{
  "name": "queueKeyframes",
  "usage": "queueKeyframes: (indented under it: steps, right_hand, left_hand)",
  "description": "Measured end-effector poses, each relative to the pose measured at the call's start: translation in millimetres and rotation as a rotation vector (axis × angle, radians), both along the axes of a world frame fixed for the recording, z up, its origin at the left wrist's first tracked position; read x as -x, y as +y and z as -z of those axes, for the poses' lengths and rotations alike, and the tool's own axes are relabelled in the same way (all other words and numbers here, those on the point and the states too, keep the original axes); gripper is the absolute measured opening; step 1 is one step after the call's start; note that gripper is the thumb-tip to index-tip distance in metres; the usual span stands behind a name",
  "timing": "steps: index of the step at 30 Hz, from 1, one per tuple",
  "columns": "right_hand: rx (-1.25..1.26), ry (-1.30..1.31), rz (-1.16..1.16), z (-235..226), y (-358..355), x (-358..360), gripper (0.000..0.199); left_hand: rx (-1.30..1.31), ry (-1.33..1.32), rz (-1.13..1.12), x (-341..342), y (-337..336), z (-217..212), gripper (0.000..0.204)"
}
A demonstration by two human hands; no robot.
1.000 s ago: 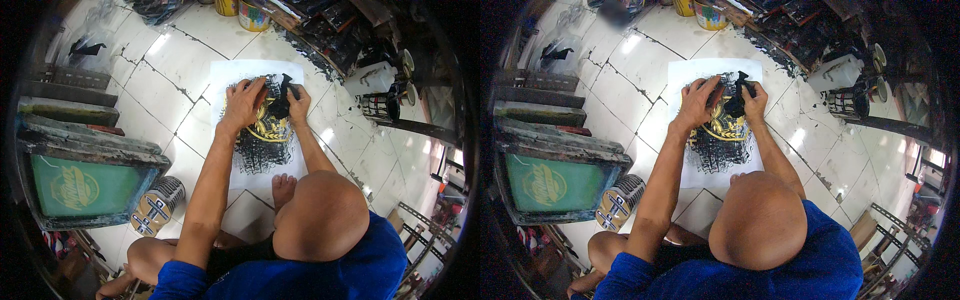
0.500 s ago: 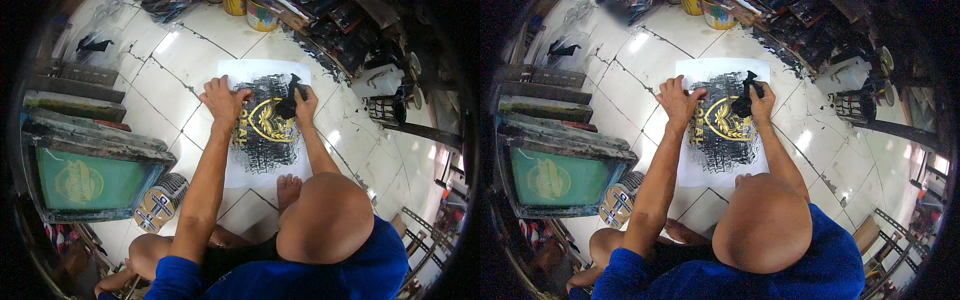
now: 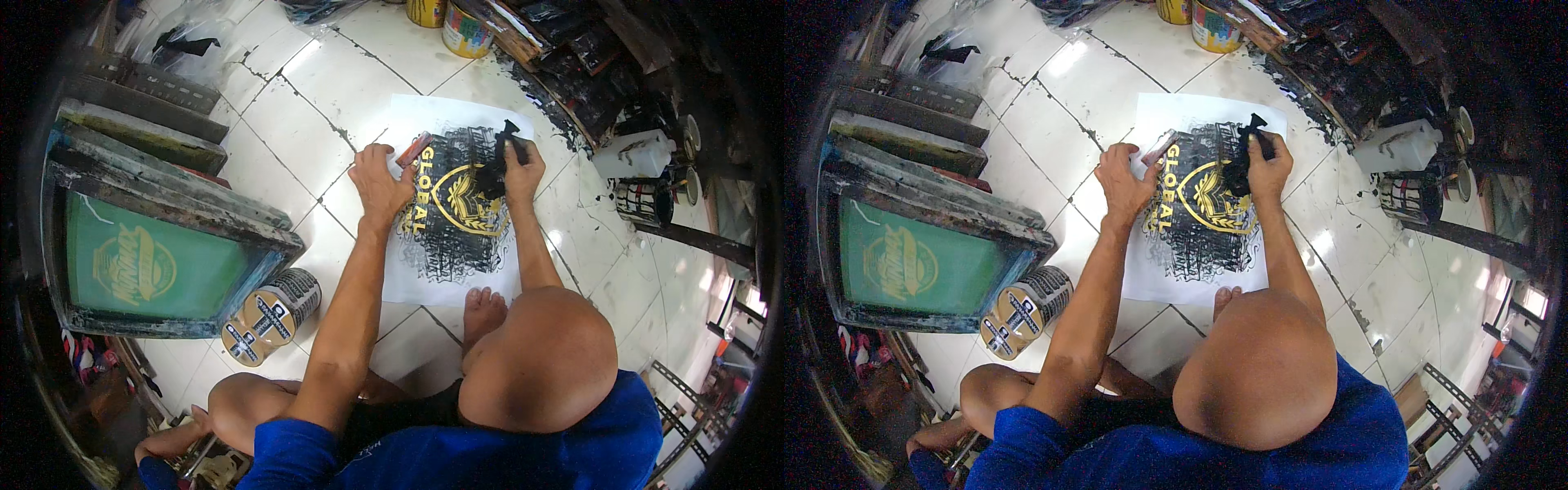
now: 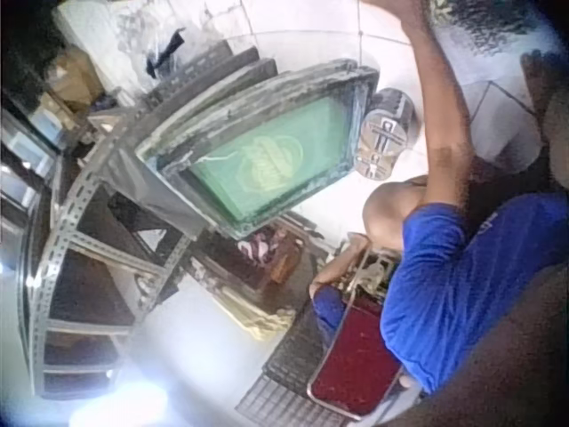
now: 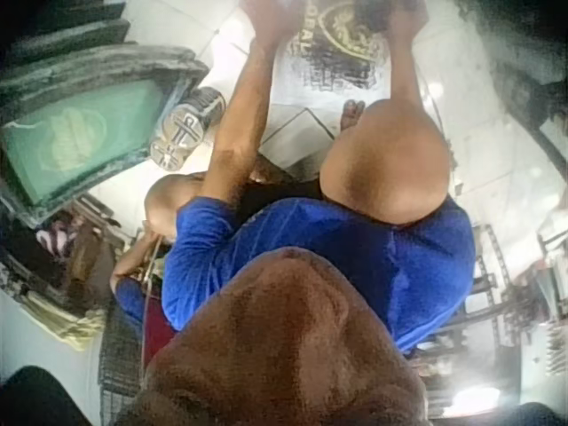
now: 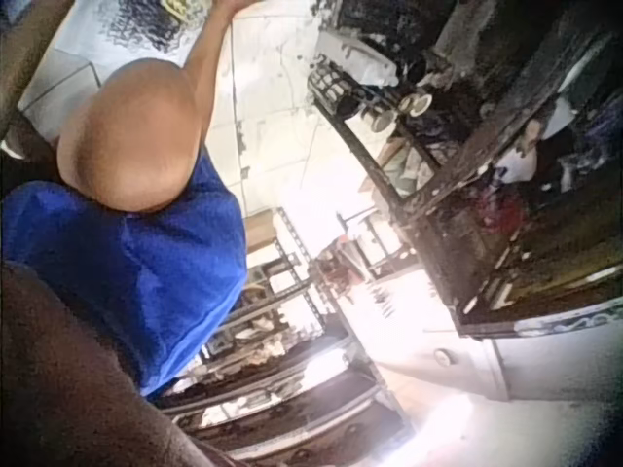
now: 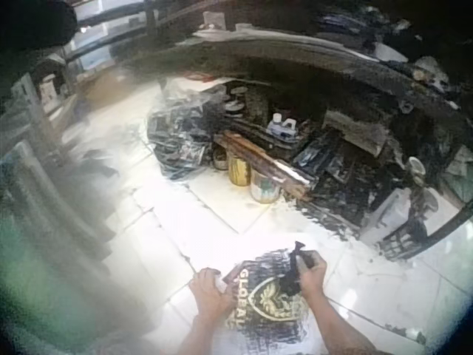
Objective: The person peels a strip of tape from a small printed block and places it on a table near a screen printing frame. They then pick up a printed sheet from the floor and wipe the surface of the print with a black cloth.
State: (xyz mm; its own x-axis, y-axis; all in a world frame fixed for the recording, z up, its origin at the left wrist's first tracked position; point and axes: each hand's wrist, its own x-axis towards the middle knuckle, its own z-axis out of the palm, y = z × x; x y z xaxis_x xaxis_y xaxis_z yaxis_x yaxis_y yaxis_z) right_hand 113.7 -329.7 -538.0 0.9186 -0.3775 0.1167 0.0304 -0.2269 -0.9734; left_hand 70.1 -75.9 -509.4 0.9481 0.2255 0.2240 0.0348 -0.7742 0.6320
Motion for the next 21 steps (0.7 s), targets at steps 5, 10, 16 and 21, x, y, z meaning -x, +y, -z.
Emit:
queueKeyframes:
  steps: [5, 10, 16, 21]
  right_hand:
    - [0.333, -0.056, -0.234, -59, 69, 0, 0.023]
    - [0.579, -0.132, -0.546, -35, 113, 3, 0.021]
    - [0.792, -0.086, -0.527, -24, 110, -26, 0.023]
    - [0.712, -0.236, -0.674, -11, 121, 2, 0.029]
  left_hand:
    - [0.038, -0.059, -0.031, 10, 3, 13, 0.025]
    - [0.103, -0.044, -0.081, 6, 3, 22, 0.019]
    - [0.131, 0.012, -0.102, 5, 0, 17, 0.022]
    - [0.126, 0.033, -0.11, 5, 2, 17, 0.02]
